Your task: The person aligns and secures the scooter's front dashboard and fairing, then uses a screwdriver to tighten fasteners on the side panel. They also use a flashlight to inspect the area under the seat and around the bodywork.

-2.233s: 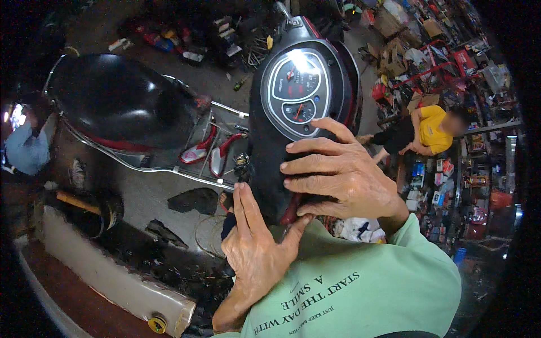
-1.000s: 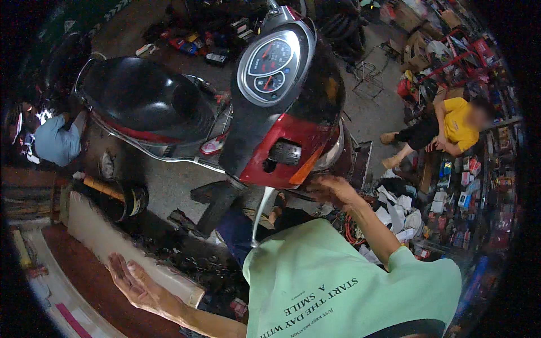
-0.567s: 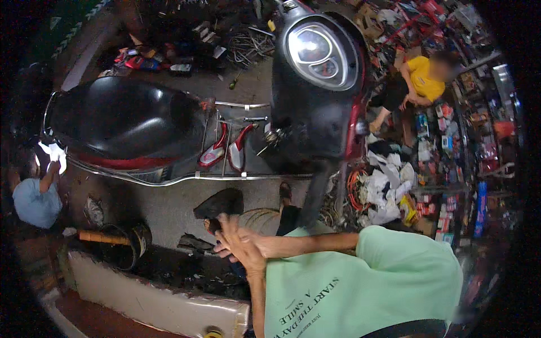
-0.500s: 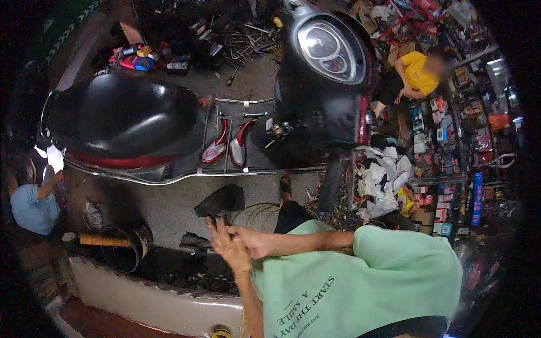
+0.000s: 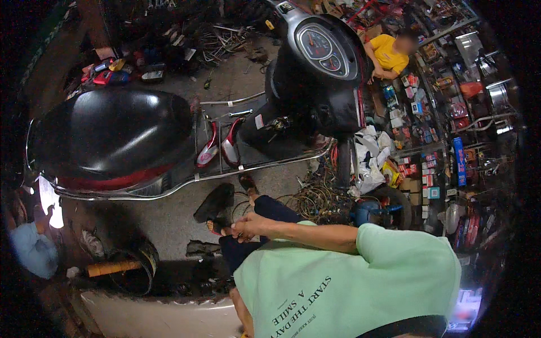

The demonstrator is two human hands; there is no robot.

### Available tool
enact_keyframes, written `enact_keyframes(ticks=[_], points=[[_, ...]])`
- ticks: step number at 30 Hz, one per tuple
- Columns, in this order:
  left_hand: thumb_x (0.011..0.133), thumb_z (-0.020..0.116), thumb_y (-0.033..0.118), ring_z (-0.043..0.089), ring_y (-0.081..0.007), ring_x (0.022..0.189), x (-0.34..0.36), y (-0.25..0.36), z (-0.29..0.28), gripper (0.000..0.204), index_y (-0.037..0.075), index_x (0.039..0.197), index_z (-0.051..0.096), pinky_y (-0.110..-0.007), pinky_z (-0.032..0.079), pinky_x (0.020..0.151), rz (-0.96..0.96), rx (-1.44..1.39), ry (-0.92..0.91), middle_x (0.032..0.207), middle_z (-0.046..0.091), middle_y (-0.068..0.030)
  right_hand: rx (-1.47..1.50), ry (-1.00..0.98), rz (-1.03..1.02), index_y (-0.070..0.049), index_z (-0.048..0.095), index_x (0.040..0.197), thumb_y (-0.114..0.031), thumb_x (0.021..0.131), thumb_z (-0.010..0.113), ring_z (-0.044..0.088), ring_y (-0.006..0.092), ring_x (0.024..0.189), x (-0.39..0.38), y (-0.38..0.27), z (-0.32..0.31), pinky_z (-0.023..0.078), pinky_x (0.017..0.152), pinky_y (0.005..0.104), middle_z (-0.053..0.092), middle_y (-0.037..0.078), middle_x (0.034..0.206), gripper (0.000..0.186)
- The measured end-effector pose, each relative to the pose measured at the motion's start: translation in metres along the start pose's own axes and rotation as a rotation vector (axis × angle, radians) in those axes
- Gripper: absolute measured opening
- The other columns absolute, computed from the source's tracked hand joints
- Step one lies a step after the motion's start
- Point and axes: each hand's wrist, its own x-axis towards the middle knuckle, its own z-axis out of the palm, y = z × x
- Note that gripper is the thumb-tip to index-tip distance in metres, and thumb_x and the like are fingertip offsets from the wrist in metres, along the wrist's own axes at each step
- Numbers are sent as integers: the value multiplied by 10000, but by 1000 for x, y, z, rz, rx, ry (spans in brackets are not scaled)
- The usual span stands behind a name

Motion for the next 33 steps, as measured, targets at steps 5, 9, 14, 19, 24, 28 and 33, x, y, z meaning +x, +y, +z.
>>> enact_keyframes(ticks=[5,9,14,19,24,28,33], points=[[876,505,391,599,-381,876,8,19,10,420,4,995,616,-457,426,824,73,-35,-61,926,624,-216,-484,88,-247,4,624,901,-372,878,548,610,197,659,3,5,-26,476,610,330,635,106,729,384],[874,504,389,599,-382,876,6,20,11,422,0,995,614,-457,431,821,101,-42,-90,938,619,-220,-889,187,-307,9,611,892,-358,864,542,603,323,692,-11,-14,-33,455,617,414,606,192,720,375],[872,503,386,599,-382,876,9,18,4,426,-6,996,612,-458,437,817,163,-23,-138,954,614,-224,-1221,178,-258,21,584,820,-323,854,557,594,384,732,-9,-1,-39,452,625,474,594,227,741,346],[869,502,384,600,-383,876,13,8,-16,429,-11,997,610,-458,443,814,205,19,-174,969,608,-229,-1328,161,-392,23,575,799,-306,822,591,603,385,750,-10,22,-27,478,639,472,601,219,765,330],[867,501,381,601,-383,876,17,1,-30,433,-17,998,608,-459,450,810,243,65,-215,984,603,-233,-1381,154,-278,22,581,827,-281,812,593,609,385,767,-1,65,-21,494,651,468,609,214,783,303],[865,500,379,601,-384,876,18,-7,-38,436,-21,998,606,-459,455,807,249,94,-255,997,598,-237,-1298,242,-257,18,589,835,-259,819,580,613,383,770,-19,94,-7,499,652,472,617,207,797,278],[862,499,377,602,-384,875,21,-11,-52,439,-27,999,604,-459,461,803,264,148,-292,1012,593,-241,-1269,236,-139,8,602,872,-287,842,567,618,377,799,-41,100,1,502,667,470,630,197,849,298]])
